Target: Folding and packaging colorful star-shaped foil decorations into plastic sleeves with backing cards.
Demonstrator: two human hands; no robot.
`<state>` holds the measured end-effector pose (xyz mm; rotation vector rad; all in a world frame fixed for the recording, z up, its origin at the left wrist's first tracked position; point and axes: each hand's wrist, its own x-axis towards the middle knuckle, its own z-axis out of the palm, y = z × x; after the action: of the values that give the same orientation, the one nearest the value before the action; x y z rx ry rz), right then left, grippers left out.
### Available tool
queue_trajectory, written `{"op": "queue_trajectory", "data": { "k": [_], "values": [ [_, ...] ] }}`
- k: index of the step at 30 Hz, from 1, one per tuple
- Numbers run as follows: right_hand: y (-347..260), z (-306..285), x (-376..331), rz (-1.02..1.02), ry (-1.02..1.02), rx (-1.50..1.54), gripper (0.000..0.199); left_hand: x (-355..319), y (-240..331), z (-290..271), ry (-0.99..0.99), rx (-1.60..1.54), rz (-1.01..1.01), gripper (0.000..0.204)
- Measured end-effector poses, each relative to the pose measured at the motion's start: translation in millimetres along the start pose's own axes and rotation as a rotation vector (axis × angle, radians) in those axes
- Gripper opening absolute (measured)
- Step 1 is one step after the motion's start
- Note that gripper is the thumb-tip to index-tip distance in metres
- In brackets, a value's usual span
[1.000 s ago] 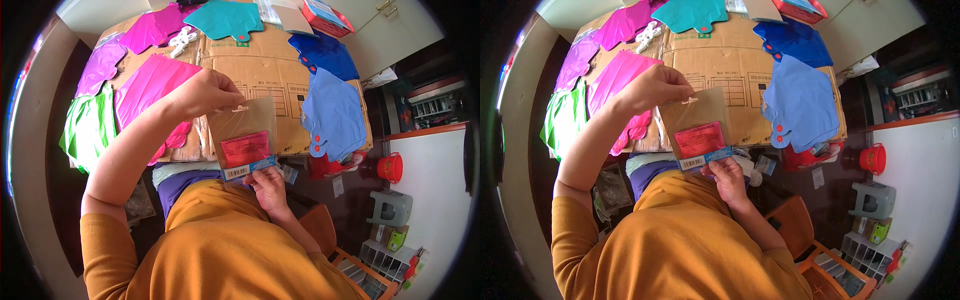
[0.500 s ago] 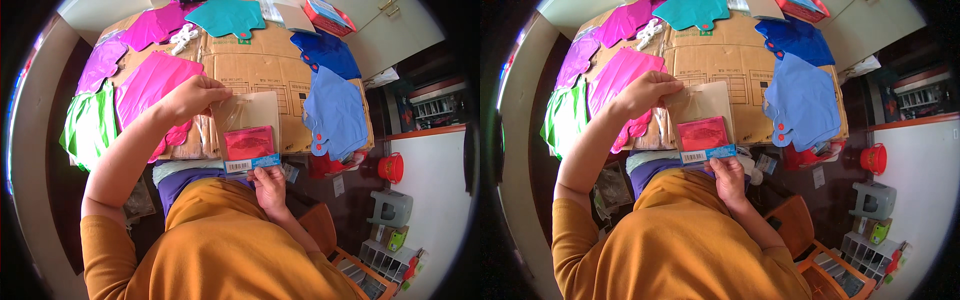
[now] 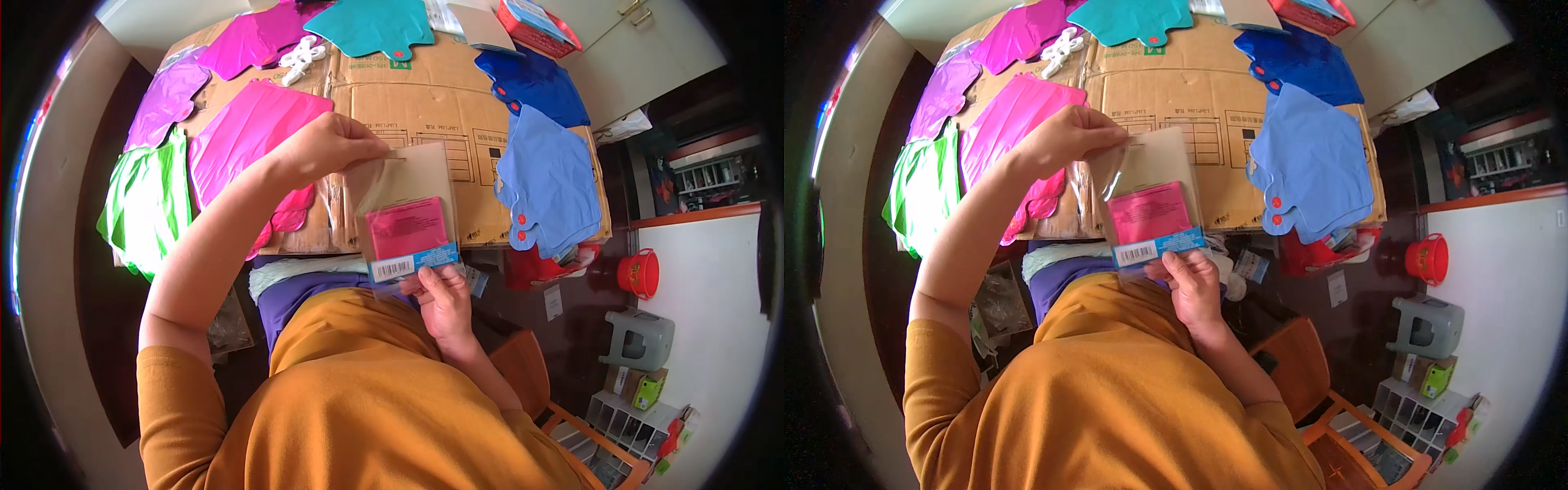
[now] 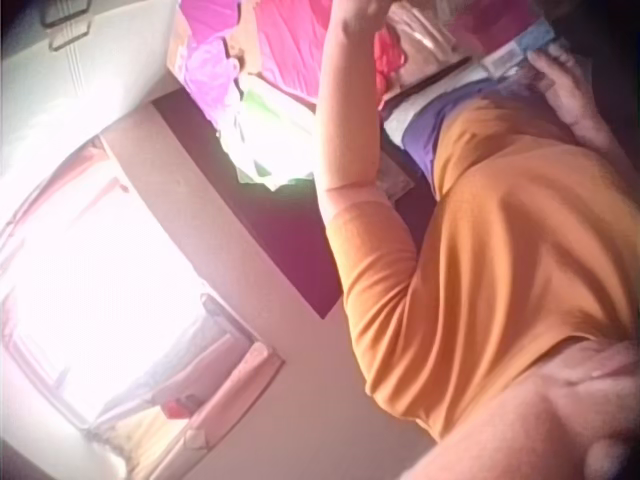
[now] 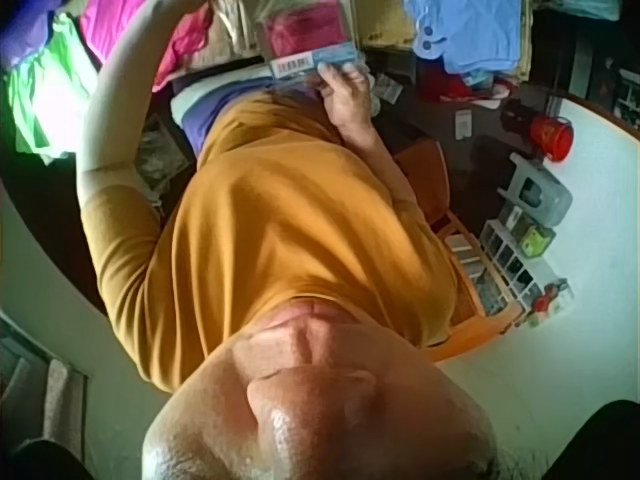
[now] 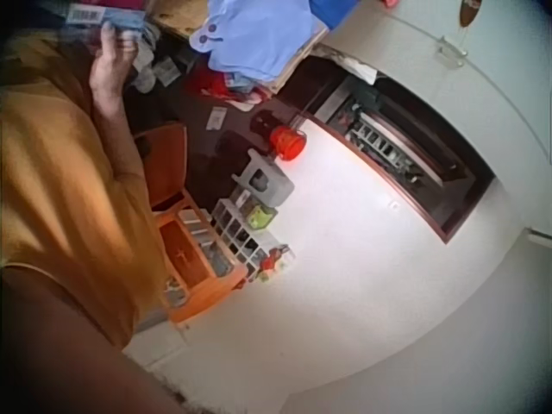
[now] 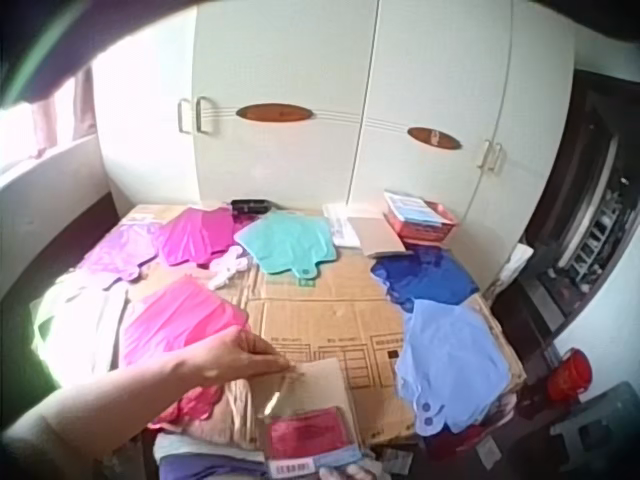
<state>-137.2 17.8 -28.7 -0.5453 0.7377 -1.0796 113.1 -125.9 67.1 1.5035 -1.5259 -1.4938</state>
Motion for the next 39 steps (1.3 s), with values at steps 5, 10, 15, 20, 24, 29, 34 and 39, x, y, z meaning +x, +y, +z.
{"op": "queue_trajectory", "data": {
  "k": [5, 10, 15, 20, 24, 29, 34, 39],
  "values": [
    [-4, -1, -6, -0.052, 0.01, -0.088, 0.016, -15, 33, 15, 0.002, 0.076, 0.081, 0.02],
    [8, -1, -3, 0.068, 0.035, 0.002, 0.015, -7, 4, 14, 0.048, -0.026, 0.022, 0.018],
    [9, -9, -7, 0.004, 0.065, 0.035, 0.011, -16, 14, 17, 0.066, -0.059, -0.109, 0.026],
    [9, -7, -5, -0.12, 0.175, -0.027, 0.011, -32, 27, 26, 0.047, -0.333, -0.117, 0.03],
    [10, -2, -6, -0.121, 0.162, -0.089, 0.012, -31, 5, 17, -0.062, -0.126, 0.004, 0.027],
    [12, -8, -5, -0.209, 0.097, -0.155, 0.011, -27, 6, 12, -0.087, -0.202, -0.136, 0.025],
    [6, 10, -4, -0.19, 0.035, -0.142, 0.011, -18, -11, 8, -0.034, -0.276, -0.128, 0.032],
    [8, 11, 4, -0.146, 0.063, -0.077, 0.01, -20, -9, 23, 0.24, 0.035, 0.097, 0.037]
  ]
}}
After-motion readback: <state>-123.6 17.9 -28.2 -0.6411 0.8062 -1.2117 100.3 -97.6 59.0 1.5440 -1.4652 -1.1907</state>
